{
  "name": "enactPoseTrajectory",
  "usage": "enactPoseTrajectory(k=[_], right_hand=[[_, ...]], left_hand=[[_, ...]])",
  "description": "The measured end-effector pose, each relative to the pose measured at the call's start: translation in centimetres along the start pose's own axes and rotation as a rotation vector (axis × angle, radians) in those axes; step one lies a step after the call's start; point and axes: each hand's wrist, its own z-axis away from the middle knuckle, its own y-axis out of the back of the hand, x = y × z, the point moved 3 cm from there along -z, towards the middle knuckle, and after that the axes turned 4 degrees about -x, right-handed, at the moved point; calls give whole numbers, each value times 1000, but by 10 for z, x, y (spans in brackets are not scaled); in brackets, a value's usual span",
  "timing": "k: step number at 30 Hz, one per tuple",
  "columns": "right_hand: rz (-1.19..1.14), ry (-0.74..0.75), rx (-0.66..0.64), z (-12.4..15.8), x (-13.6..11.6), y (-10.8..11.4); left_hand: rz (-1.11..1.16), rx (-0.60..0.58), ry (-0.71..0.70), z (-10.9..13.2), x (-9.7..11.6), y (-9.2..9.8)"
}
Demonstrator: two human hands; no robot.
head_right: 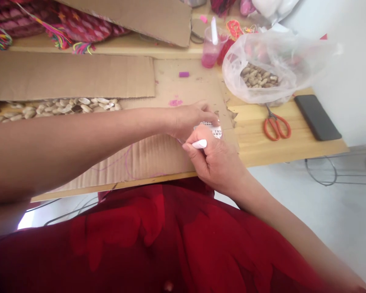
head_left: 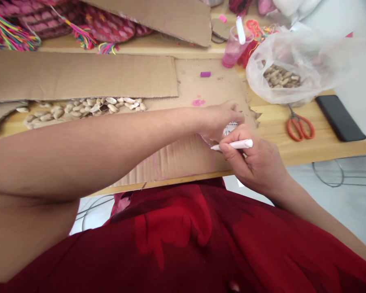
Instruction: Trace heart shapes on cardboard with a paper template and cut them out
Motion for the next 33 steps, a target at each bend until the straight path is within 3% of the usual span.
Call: enactPoseTrajectory(k=[4, 12, 22, 33], right_hand=[[-7, -9, -12, 1, 3, 0], [51, -46, -25, 23, 13, 19], [-10, -57, -16, 16, 14, 5], [-7, -88, 22, 35, 24, 26]], left_hand=[[-89, 1, 16, 3, 6, 2], [-99, 19, 16, 3, 5, 1], [-99, 22, -11, -2, -2, -3], [-80, 18, 7, 1, -2, 0]])
